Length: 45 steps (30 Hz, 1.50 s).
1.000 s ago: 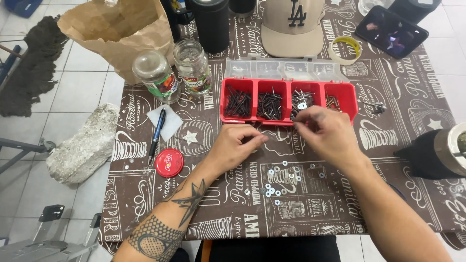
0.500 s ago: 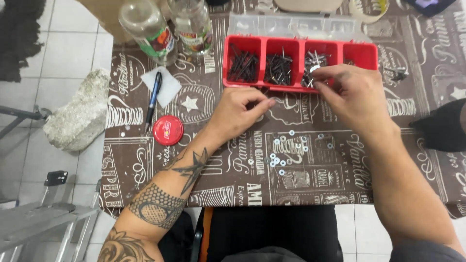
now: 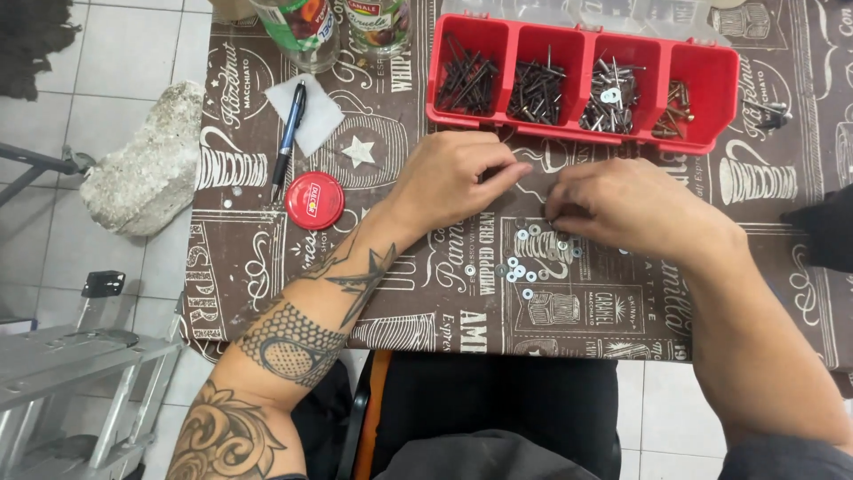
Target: Assembling small washers onto screws and organizing them into a red plastic tray.
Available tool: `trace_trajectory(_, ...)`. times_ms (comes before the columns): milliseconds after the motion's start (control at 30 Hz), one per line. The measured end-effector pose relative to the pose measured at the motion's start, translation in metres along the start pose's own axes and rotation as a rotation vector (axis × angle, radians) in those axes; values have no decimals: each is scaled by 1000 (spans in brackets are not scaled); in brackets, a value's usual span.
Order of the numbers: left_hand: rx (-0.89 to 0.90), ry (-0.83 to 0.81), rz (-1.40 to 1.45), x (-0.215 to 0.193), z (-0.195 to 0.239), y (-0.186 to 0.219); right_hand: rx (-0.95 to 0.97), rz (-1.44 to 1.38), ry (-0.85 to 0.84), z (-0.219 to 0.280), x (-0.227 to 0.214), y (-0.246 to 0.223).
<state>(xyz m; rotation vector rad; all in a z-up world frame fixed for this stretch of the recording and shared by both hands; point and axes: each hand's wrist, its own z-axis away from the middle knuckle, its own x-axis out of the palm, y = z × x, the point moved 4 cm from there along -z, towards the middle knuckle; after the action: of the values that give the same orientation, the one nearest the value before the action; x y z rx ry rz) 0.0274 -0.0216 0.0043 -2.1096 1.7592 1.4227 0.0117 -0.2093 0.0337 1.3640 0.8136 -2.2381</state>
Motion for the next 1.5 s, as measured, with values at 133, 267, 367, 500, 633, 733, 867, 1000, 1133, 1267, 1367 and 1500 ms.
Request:
trace_trajectory(133,3,4,-26,-1,0,-6,136,-24,-128,1,-6,-11)
trace_trajectory(267,-58,55,-1,2,2,-9,75,-55,-62,1,-5,-16)
trace_trajectory(367,-104,84,-1,5,4,-14,26,-84,8,-2,-5,-24)
trace_trajectory(500,-101,85,-35,3,3,-13,-41,-51,47,1,-17,-37)
trace_trajectory(633,-103,69,-56,5,5,-11,-4,-21,88,3,-11,-31)
trace_trajectory(733,-125,26,-22,10,3,-7,-24,4,92,4,-9,-32)
trace_trajectory(867,-136,-10,-38,13,6,-12,-62,9,90,13,-15,-41)
trace_trajectory(1000,-154,80,-33,2,2,-8,-103,5,108,16,-18,-44)
trace_trajectory(1133,-110,106,-41,-8,-2,-6,-107,16,138,14,-15,-40)
trace_trajectory(1267,-89,75,-194,8,1,-20,-184,-14,222,2,15,-15)
trace_trajectory(1367,-92,47,-385,11,2,-18,-159,-46,220,-2,18,-14)
trace_trajectory(1500,-113,33,-562,9,2,-11,-145,-74,167,8,5,-25)
